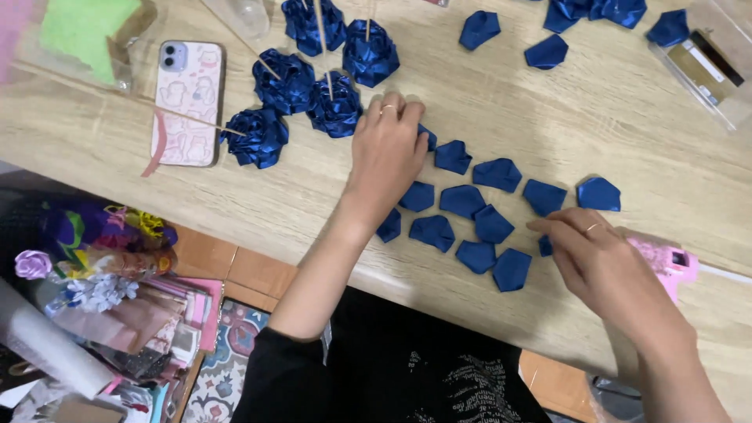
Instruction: The person arranges blue satin petal pieces on a wooden table, then uses a pink hot glue gun to apply glue and attach the pieces together into a layered cluster. Several finished blue satin flowers on wooden sticks are visible nearby.
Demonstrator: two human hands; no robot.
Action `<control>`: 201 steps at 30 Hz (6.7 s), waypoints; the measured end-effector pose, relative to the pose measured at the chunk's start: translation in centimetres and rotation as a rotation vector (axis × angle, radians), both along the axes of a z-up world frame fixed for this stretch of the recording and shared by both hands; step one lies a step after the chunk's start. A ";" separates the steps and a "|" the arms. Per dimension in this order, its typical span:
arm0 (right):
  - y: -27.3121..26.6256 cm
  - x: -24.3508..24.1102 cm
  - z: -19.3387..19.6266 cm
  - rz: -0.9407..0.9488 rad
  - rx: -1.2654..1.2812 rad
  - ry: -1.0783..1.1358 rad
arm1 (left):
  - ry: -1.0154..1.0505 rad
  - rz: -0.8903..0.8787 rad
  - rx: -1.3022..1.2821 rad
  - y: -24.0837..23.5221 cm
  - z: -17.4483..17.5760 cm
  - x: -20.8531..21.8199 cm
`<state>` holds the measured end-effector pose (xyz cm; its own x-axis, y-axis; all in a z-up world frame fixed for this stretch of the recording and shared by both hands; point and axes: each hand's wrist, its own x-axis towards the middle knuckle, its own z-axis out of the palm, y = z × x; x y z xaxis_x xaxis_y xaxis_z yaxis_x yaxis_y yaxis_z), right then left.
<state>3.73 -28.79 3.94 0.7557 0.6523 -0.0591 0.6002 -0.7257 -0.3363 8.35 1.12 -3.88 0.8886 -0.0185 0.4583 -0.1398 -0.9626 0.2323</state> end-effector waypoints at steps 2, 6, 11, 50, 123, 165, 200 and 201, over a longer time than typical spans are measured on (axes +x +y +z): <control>0.3 0.4 0.6 -0.101 0.064 0.052 | -0.012 0.005 0.002 0.0 -0.5 0.3; 1.5 1.0 1.5 -0.175 0.045 0.072 | -0.008 -0.062 -0.114 0.0 0.0 -0.6; 4.0 2.7 -1.4 -0.008 0.148 0.017 | 0.118 -0.198 -0.401 -0.5 1.2 -1.2; 9.6 4.1 -0.4 -0.391 0.925 0.336 | 0.406 -0.502 -1.542 -2.5 0.4 -1.6; 3.4 -2.2 -3.8 -0.615 0.512 0.232 | 0.723 -0.405 -1.427 -3.0 3.9 -1.8; -11.3 3.5 -7.9 -0.998 0.574 0.100 | 0.452 -0.351 -1.469 -2.5 4.2 -1.8; 8.1 8.8 -2.7 -0.390 0.386 0.366 | 0.448 -0.278 -1.626 -2.1 2.3 -1.1; 7.7 8.4 -1.9 -0.388 0.385 0.368 | 0.447 -0.275 -1.627 -2.0 2.5 -1.1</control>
<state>12.13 -21.12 2.07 0.9153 0.3626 -0.1755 0.1153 -0.6533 -0.7482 7.20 -0.91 -1.40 0.9941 0.0179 -0.1065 0.0948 0.3280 0.9399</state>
